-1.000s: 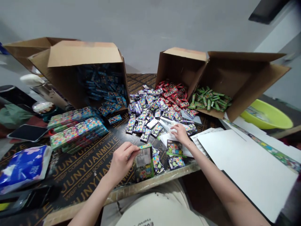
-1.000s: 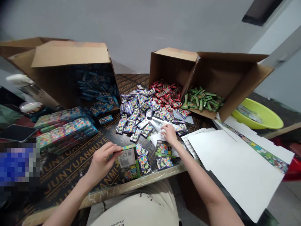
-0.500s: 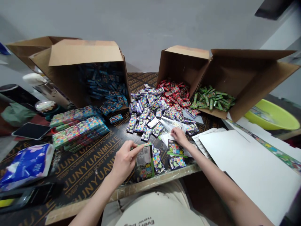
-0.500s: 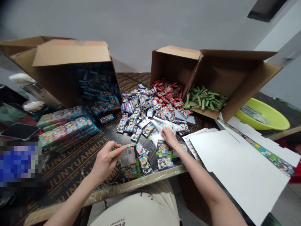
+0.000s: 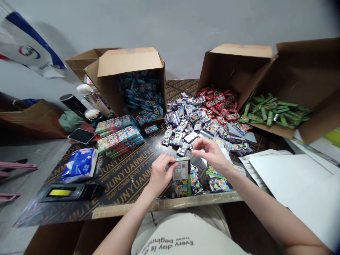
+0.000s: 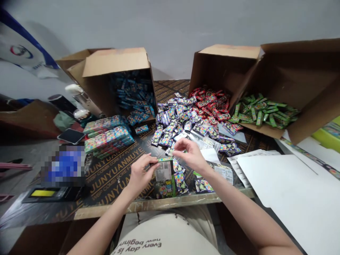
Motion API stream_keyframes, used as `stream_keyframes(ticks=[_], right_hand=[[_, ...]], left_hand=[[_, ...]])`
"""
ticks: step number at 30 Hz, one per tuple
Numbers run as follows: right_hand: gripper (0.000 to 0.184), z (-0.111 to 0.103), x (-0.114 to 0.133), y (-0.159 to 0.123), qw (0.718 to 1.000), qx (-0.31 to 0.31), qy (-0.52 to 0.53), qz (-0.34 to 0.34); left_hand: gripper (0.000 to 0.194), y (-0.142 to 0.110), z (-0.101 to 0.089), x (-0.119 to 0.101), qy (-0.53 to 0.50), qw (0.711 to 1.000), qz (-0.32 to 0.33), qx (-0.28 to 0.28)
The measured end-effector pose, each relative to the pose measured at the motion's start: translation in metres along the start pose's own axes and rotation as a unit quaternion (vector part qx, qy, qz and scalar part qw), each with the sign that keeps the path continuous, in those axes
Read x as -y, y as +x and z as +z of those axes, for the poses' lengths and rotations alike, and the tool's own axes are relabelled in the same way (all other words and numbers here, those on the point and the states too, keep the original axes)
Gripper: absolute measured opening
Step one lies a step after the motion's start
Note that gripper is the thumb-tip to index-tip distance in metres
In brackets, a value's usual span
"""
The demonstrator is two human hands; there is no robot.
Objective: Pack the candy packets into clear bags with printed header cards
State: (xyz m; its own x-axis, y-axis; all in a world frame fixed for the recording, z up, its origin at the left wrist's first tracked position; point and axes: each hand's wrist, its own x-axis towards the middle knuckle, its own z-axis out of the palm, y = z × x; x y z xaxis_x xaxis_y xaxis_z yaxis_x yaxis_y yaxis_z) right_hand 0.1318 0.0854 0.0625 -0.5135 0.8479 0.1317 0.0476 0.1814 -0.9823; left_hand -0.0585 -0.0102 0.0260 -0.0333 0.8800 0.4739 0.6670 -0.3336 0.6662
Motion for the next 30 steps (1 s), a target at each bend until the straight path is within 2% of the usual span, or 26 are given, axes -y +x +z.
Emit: stream_keyframes(ticks=[2, 4, 7, 11, 15, 20, 22, 24, 26, 27, 29, 30], right_hand=[[0.023, 0.018, 0.013, 0.002, 0.998, 0.063, 0.025, 0.007], [0.027, 0.028, 0.014, 0.005, 0.993, 0.112, 0.030, 0.019], [0.033, 0.034, 0.005, 0.009, 0.990, 0.141, 0.015, 0.027], [0.035, 0.035, -0.005, 0.012, 0.990, 0.140, -0.010, 0.015], [0.035, 0.038, -0.009, 0.013, 0.990, 0.132, -0.052, 0.002], [0.040, 0.045, -0.019, 0.014, 0.991, 0.048, -0.125, -0.008], [0.042, 0.036, -0.028, 0.016, 0.991, 0.020, -0.132, 0.002], [0.036, 0.014, -0.041, 0.019, 0.979, -0.034, -0.202, 0.013], [0.023, -0.019, -0.058, 0.018, 0.934, -0.101, -0.341, 0.039], [0.019, -0.036, -0.068, 0.017, 0.896, -0.115, -0.423, 0.067], [0.014, -0.065, -0.088, 0.013, 0.865, -0.119, -0.475, 0.106], [0.011, -0.075, -0.097, 0.011, 0.858, -0.110, -0.487, 0.120]], left_hand=[[0.005, 0.001, -0.001, -0.001, -0.011, 1.000, 0.005, -0.002], [0.008, 0.001, -0.002, -0.003, -0.016, 1.000, 0.005, -0.001], [0.013, 0.001, -0.005, -0.008, -0.020, 1.000, 0.003, 0.005], [0.003, 0.001, -0.003, -0.010, -0.017, 1.000, 0.000, -0.006], [0.010, 0.001, 0.006, -0.007, -0.005, 0.999, 0.003, -0.054], [0.005, 0.000, 0.011, -0.006, 0.048, 0.998, 0.020, -0.037], [0.014, -0.002, 0.004, -0.004, 0.105, 0.994, 0.037, -0.014], [0.020, -0.005, -0.010, 0.002, 0.175, 0.984, 0.042, -0.004], [0.022, -0.008, -0.029, 0.011, 0.253, 0.967, 0.015, -0.008], [0.025, -0.010, -0.037, 0.015, 0.298, 0.954, -0.005, -0.006], [0.035, -0.013, -0.046, 0.023, 0.369, 0.929, -0.024, 0.027], [0.042, -0.015, -0.046, 0.026, 0.384, 0.921, -0.016, 0.063]])
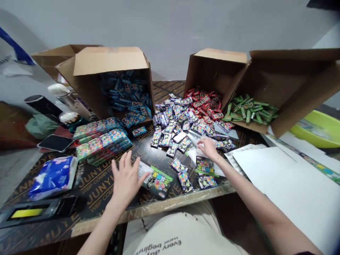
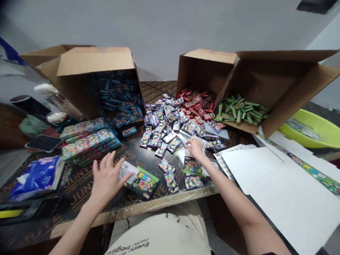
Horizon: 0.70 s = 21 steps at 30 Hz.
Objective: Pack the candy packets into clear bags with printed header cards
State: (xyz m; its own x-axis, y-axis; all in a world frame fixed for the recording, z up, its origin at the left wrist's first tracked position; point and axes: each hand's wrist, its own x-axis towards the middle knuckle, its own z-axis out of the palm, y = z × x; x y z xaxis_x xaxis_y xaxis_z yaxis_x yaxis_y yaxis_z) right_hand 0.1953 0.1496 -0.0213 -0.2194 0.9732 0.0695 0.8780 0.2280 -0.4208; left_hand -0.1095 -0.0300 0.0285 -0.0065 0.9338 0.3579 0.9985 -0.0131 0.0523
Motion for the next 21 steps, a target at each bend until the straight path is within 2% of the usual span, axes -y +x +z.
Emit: stream_keyframes(ticks=[2, 4, 6, 9, 13, 16, 18, 21], right_hand=[[0.008, 0.008, -0.017, 0.002, 1.000, 0.023, -0.010, 0.000], [0.007, 0.017, -0.023, 0.002, 0.999, 0.038, -0.017, -0.012], [0.007, 0.023, -0.023, 0.001, 0.998, 0.045, -0.017, -0.032], [0.007, 0.027, -0.021, -0.002, 0.997, 0.043, -0.007, -0.061], [0.011, 0.029, -0.025, -0.009, 0.997, 0.020, 0.013, -0.073], [0.015, 0.032, -0.028, -0.012, 0.997, 0.005, 0.028, -0.068], [0.012, 0.035, -0.030, -0.014, 0.997, 0.003, 0.039, -0.069], [0.009, 0.043, -0.034, -0.015, 0.996, -0.005, 0.058, -0.071]], left_hand=[[0.059, 0.000, 0.011, -0.003, -0.011, 0.993, 0.080, 0.082], [0.070, 0.003, 0.028, -0.011, -0.050, 0.970, 0.156, 0.181], [0.074, 0.007, 0.046, -0.018, -0.083, 0.943, 0.189, 0.262], [0.073, 0.014, 0.062, -0.025, -0.101, 0.920, 0.211, 0.315], [0.065, 0.019, 0.062, -0.026, -0.131, 0.909, 0.213, 0.335], [0.049, 0.023, 0.046, -0.024, -0.193, 0.906, 0.162, 0.341], [0.045, 0.026, 0.028, -0.020, -0.257, 0.918, 0.109, 0.282], [0.049, 0.032, 0.003, -0.011, -0.360, 0.924, 0.030, 0.127]])
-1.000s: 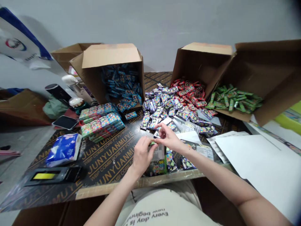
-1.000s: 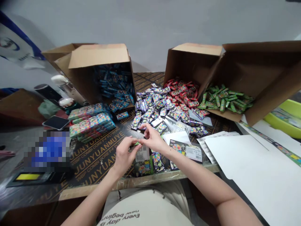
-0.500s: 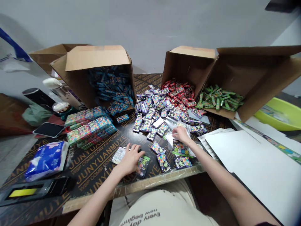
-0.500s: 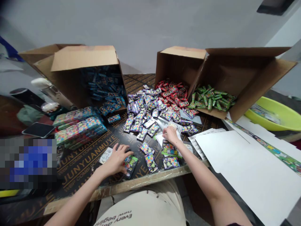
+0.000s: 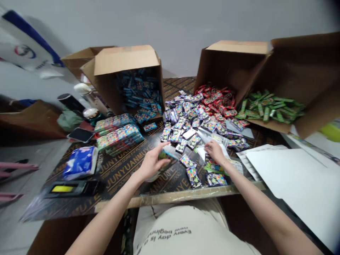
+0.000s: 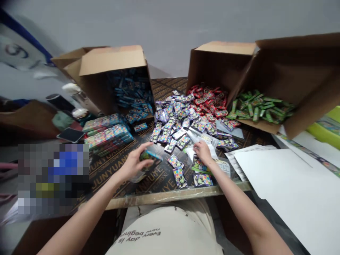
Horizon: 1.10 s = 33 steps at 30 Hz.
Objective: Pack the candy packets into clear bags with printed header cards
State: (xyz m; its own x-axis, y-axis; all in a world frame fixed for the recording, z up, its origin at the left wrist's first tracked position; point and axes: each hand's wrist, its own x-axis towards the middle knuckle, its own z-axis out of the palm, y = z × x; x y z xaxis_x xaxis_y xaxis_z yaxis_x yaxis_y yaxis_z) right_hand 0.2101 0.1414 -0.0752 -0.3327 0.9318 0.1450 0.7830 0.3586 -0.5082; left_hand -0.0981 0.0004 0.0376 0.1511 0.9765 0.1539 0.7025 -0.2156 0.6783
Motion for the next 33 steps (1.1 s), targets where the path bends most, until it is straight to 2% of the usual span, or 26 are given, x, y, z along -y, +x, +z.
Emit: stream_keyframes(ticks=[2, 4, 8, 12, 15, 18, 19, 22, 25, 27, 29, 33], right_hand=[[0.009, 0.005, -0.003, 0.000, 1.000, -0.011, 0.012, 0.000], [0.008, 0.010, -0.005, 0.000, 1.000, -0.019, 0.022, -0.002], [0.005, 0.014, -0.004, -0.001, 0.998, -0.041, 0.040, 0.002], [0.006, 0.006, 0.006, -0.002, 0.995, -0.084, 0.057, 0.019], [0.007, -0.008, 0.029, 0.000, 0.990, -0.122, 0.069, 0.020], [0.010, -0.028, 0.075, 0.000, 0.978, -0.144, 0.152, 0.000], [0.009, -0.034, 0.095, 0.000, 0.969, -0.137, 0.207, -0.015], [0.006, -0.049, 0.152, -0.002, 0.946, -0.055, 0.311, -0.071], [0.023, -0.053, 0.193, -0.002, 0.914, 0.064, 0.390, -0.090], [0.033, -0.048, 0.208, -0.001, 0.889, 0.137, 0.426, -0.099], [0.037, -0.041, 0.216, 0.001, 0.872, 0.184, 0.440, -0.107], [0.040, -0.028, 0.225, 0.002, 0.858, 0.224, 0.450, -0.107]], left_hand=[[0.041, -0.003, -0.010, -0.001, -0.047, 0.996, 0.001, -0.080], [0.031, -0.008, -0.011, 0.004, -0.078, 0.990, -0.010, -0.117], [0.025, -0.017, -0.002, 0.014, -0.110, 0.986, -0.034, -0.120], [0.022, -0.020, 0.003, 0.012, -0.113, 0.986, -0.031, -0.122], [0.016, -0.021, 0.004, 0.007, -0.108, 0.981, -0.052, -0.155], [0.011, -0.023, 0.007, 0.007, -0.119, 0.978, -0.062, -0.161], [0.010, -0.023, 0.009, 0.007, -0.128, 0.977, -0.056, -0.160], [0.006, -0.025, 0.011, 0.005, -0.149, 0.974, -0.031, -0.165], [0.005, -0.026, 0.009, 0.001, -0.148, 0.975, -0.023, -0.165], [0.007, -0.027, 0.006, -0.001, -0.153, 0.976, -0.033, -0.151], [0.007, -0.028, 0.004, -0.001, -0.165, 0.975, -0.048, -0.142], [0.004, -0.031, 0.003, 0.001, -0.185, 0.969, -0.054, -0.153]])
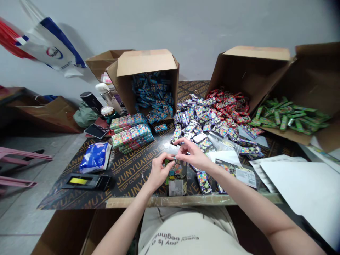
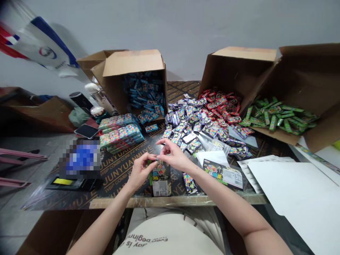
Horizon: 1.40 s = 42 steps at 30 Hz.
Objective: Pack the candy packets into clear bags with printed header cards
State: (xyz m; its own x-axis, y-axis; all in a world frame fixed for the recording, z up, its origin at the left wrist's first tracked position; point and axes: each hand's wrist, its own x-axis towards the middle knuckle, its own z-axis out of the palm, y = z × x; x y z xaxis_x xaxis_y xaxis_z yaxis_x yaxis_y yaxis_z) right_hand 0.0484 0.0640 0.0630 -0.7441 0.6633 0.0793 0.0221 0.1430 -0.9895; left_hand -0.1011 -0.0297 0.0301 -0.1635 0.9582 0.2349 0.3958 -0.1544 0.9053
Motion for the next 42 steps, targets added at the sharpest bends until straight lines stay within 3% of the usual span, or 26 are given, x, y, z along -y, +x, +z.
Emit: stream_keyframes(ticks=[7, 10, 12, 15, 17, 19, 21, 22, 23, 24, 26, 28, 30, 33, 36, 42], right_hand=[[0.036, 0.011, -0.008, 0.000, 1.000, -0.026, -0.016, 0.001], [0.045, 0.015, -0.013, -0.003, 0.996, -0.090, 0.000, 0.017], [0.051, 0.021, -0.016, -0.005, 0.988, -0.129, 0.072, 0.053], [0.044, 0.027, -0.021, -0.009, 0.964, -0.136, 0.188, 0.128], [0.037, 0.023, -0.027, -0.012, 0.958, -0.150, 0.196, 0.146], [0.032, 0.005, -0.036, -0.019, 0.966, -0.189, 0.125, 0.122], [0.031, -0.026, -0.049, -0.031, 0.966, -0.236, -0.042, 0.093], [0.031, -0.046, -0.056, -0.039, 0.950, -0.260, -0.152, 0.088], [0.030, -0.067, -0.064, -0.046, 0.915, -0.274, -0.278, 0.100], [0.029, -0.088, -0.072, -0.053, 0.861, -0.283, -0.400, 0.137], [0.029, -0.127, -0.087, -0.063, 0.814, -0.299, -0.461, 0.185], [0.029, -0.158, -0.100, -0.066, 0.786, -0.307, -0.490, 0.222], [0.032, -0.180, -0.110, -0.062, 0.765, -0.303, -0.512, 0.247], [0.049, -0.198, -0.120, -0.050, 0.750, -0.284, -0.531, 0.273], [0.063, -0.210, -0.131, -0.039, 0.748, -0.269, -0.532, 0.289], [0.037, -0.236, -0.153, -0.029, 0.782, -0.280, -0.478, 0.286]], left_hand=[[0.013, -0.002, 0.010, 0.001, -0.004, 0.998, 0.007, -0.056], [0.015, -0.003, 0.013, 0.000, -0.022, 0.997, -0.008, -0.068], [0.017, -0.006, 0.016, 0.003, -0.051, 0.996, -0.029, -0.071], [0.040, -0.014, 0.022, 0.015, -0.143, 0.984, -0.099, -0.027], [0.043, -0.019, 0.022, 0.025, -0.178, 0.973, -0.142, 0.031], [0.033, -0.019, 0.011, 0.032, -0.150, 0.975, -0.151, 0.060], [0.032, -0.012, -0.014, 0.033, -0.075, 0.989, -0.120, 0.036], [0.034, -0.005, -0.032, 0.032, -0.020, 0.996, -0.088, -0.004], [0.036, 0.004, -0.051, 0.030, 0.054, 0.995, -0.049, -0.068], [0.038, 0.015, -0.070, 0.029, 0.136, 0.983, -0.016, -0.123], [0.039, 0.039, -0.103, 0.033, 0.302, 0.930, 0.055, -0.202], [0.045, 0.063, -0.124, 0.047, 0.434, 0.874, 0.102, -0.193], [0.047, 0.081, -0.131, 0.066, 0.534, 0.827, 0.068, -0.160], [0.052, 0.090, -0.124, 0.092, 0.600, 0.794, -0.007, -0.096], [0.057, 0.090, -0.118, 0.105, 0.605, 0.789, -0.035, -0.106], [0.053, 0.088, -0.116, 0.103, 0.603, 0.784, -0.037, -0.139]])
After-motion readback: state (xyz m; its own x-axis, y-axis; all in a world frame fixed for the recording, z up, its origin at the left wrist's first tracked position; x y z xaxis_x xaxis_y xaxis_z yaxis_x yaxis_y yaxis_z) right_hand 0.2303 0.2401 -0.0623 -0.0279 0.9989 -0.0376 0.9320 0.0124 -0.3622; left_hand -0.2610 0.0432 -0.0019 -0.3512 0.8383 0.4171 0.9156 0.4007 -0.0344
